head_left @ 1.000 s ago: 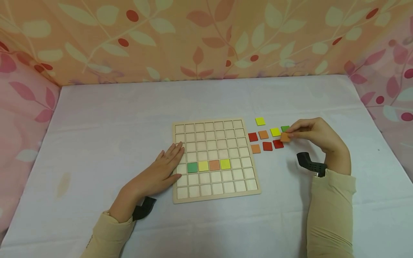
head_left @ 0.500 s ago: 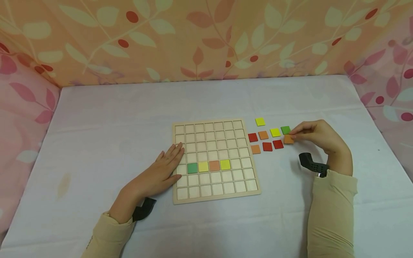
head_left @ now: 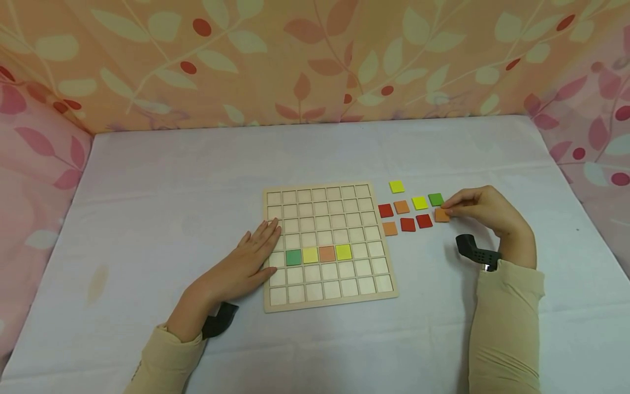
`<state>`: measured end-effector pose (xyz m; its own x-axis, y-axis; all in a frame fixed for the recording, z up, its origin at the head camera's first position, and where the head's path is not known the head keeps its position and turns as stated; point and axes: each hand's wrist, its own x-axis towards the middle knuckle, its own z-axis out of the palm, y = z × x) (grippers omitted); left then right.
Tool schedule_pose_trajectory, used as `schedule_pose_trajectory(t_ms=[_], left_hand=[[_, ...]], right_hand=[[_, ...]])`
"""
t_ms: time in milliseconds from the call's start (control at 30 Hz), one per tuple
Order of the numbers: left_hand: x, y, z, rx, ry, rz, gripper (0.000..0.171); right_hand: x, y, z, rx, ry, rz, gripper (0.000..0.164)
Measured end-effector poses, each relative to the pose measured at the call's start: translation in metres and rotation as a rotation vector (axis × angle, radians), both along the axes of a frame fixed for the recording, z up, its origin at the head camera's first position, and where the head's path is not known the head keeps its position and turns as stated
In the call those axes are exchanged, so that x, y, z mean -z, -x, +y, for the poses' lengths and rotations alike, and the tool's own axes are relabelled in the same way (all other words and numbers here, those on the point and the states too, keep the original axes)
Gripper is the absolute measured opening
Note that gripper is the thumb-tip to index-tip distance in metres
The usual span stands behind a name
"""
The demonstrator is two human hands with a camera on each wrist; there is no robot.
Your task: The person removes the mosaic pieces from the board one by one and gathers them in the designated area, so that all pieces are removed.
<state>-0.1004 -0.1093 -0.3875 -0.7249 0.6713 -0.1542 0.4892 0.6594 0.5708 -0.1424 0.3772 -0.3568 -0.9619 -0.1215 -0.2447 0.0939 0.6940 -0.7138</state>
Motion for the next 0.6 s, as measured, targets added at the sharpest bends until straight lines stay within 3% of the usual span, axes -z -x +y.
schedule_pose_trajectory(t_ms=[600], left_hand=[[0.0007,-0.0002,0.0001,-0.004,-0.001,0.001,0.072]], right_hand=[[0.0007,0.0004,-0.0011,0.017,-0.047,-0.030,0.026]])
